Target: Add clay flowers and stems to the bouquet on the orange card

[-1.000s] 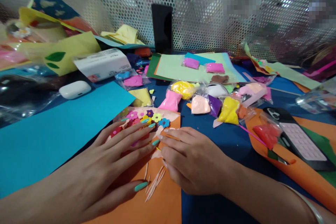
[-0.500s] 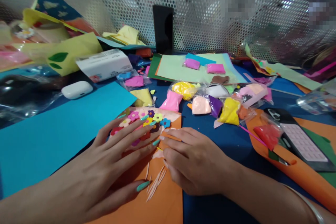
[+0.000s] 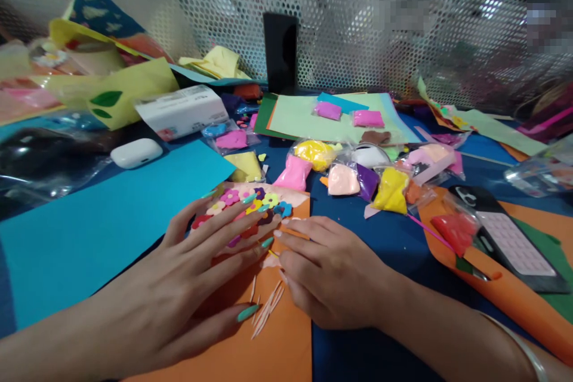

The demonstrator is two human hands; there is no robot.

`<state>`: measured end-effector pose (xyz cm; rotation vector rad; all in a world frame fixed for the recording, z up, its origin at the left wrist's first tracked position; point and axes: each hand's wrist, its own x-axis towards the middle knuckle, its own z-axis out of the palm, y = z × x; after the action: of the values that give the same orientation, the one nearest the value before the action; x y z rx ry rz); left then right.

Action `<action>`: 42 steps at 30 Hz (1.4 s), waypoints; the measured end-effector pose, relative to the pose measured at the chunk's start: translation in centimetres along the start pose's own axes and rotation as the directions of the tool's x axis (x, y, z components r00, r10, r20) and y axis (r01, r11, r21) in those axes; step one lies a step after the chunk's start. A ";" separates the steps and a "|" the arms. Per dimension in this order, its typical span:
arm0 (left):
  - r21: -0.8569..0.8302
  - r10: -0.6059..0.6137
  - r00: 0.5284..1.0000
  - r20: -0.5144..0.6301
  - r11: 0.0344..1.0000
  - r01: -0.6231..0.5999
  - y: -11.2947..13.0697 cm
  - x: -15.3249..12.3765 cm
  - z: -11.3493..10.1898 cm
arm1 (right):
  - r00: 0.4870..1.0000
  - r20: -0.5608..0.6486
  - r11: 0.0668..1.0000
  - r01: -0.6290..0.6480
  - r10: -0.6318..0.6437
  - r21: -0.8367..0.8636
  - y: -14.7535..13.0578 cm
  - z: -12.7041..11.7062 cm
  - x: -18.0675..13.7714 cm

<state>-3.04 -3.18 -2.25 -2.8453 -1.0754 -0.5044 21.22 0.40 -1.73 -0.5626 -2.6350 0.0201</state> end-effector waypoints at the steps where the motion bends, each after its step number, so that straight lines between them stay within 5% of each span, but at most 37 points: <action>1: 0.000 -0.004 1.000 -0.022 1.000 0.004 0.1 0.0 0.0 | 1.000 0.003 1.000 -0.003 0.003 0.005 0.0 0.0 0.1; 10: 0.049 0.011 1.000 0.016 0.999 -0.012 -0.1 0.0 -0.1 | 1.000 -0.008 0.998 0.018 -0.018 -0.058 -0.3 0.0 0.2; 29: 0.110 0.083 0.995 -0.050 0.991 -0.077 -0.1 0.1 0.2 | 0.995 -0.057 0.993 0.080 -0.085 -0.084 0.0 0.1 0.2; 42: 0.047 0.026 0.989 -0.147 0.999 -0.019 0.3 0.1 0.4 | 0.994 -0.046 0.991 0.091 -0.095 -0.096 0.0 0.2 0.1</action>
<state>-2.63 -3.28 -2.56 -2.7286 -1.0145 -0.6677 21.02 0.46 -1.82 -0.4642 -2.6202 -0.1456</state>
